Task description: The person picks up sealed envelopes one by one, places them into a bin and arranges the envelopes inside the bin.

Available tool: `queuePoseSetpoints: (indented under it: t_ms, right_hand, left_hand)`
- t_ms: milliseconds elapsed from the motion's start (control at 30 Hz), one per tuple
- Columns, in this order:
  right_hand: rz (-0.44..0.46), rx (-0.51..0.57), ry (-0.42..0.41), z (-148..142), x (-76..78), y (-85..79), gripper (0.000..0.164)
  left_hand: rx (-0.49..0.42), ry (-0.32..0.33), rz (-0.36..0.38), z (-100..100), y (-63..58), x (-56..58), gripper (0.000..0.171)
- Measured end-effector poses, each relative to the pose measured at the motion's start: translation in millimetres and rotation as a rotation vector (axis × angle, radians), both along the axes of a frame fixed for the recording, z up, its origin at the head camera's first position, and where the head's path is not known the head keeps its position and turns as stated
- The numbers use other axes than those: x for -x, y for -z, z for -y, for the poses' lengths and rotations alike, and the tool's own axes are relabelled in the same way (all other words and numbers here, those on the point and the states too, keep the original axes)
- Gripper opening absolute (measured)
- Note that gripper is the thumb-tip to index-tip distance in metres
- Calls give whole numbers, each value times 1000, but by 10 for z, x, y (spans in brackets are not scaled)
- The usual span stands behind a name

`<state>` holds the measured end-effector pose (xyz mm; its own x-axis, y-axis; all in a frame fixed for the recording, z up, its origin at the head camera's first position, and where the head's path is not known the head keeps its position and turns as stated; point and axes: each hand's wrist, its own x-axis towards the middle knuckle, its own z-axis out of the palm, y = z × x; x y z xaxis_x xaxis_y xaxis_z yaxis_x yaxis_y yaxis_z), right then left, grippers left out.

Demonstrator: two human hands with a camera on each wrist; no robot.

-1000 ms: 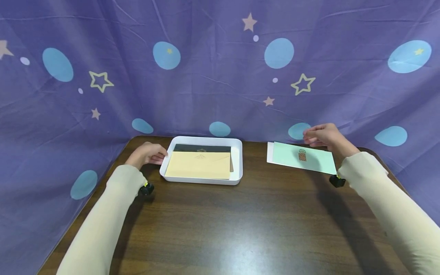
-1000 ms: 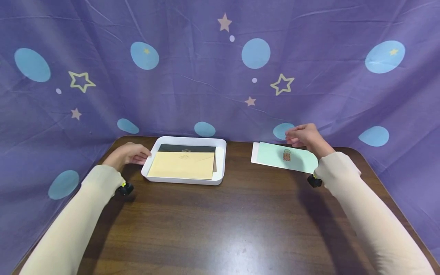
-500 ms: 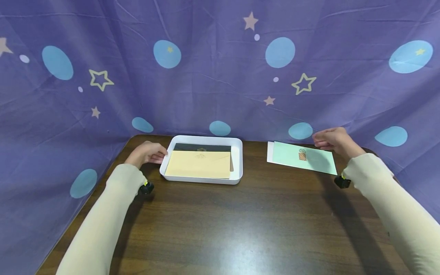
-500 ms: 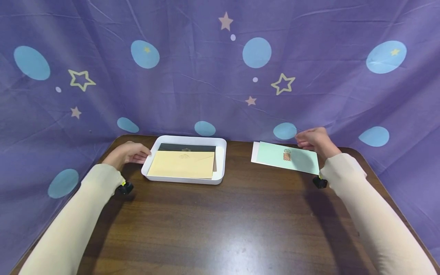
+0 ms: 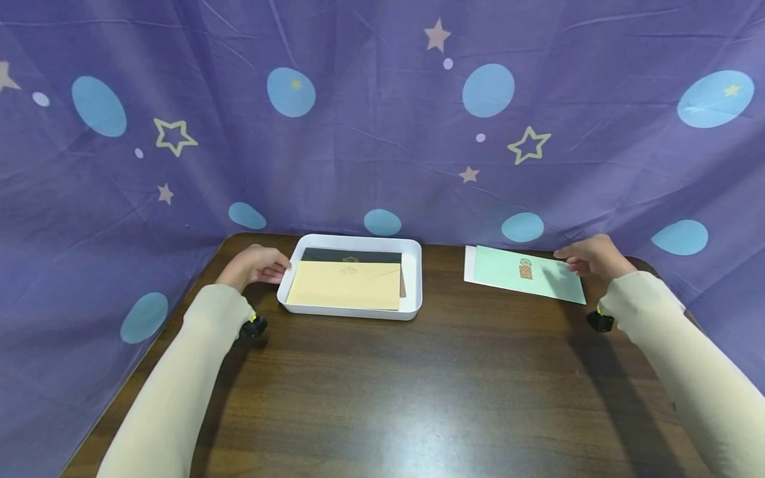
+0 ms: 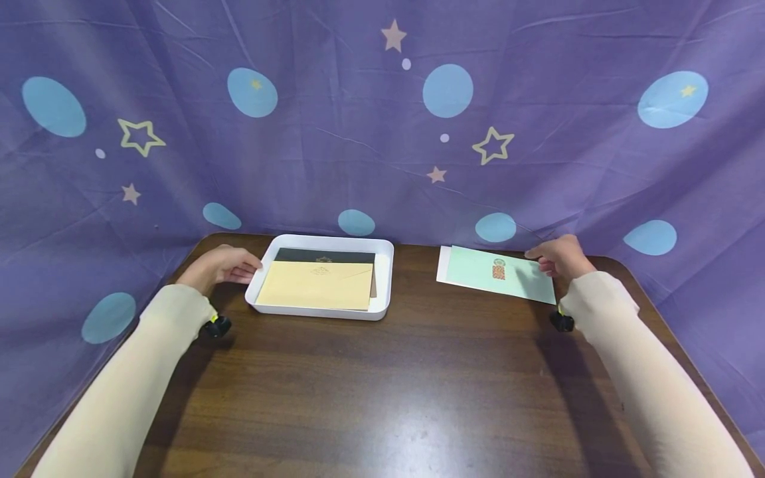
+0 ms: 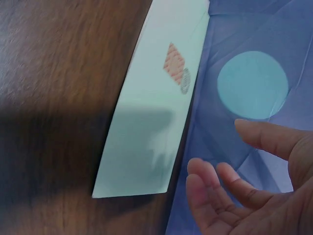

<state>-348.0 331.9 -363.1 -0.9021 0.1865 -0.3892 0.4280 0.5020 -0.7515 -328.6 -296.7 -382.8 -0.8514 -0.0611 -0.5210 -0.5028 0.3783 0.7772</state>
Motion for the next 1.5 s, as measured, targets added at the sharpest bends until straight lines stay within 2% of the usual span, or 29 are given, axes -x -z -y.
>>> queuePoseSetpoints:
  t_ms: [200,400,567,833,1067,1300,1500]
  right_hand:
    - [16,-47,23,-45,1,96,29]
    - [34,-110,-8,-89,-17,154,33]
    - [62,-174,-33,-139,-32,205,43]
    - [100,-219,-24,-213,-7,339,48]
    - [113,-292,-33,-175,-20,374,75]
    - [158,-363,-57,-47,-14,348,65]
    - [183,-413,-48,23,-27,290,64]
  left_hand:
    - [-14,3,6,4,-19,-7,16]
    - [-24,3,7,-3,-16,-6,15]
    - [-15,0,2,-12,-12,-6,12]
    - [10,-11,-5,0,-4,-1,9]
    - [23,-16,-3,2,-6,-2,9]
    - [13,-11,-2,-11,-10,-9,7]
    - [10,-10,-6,-12,-16,-9,9]
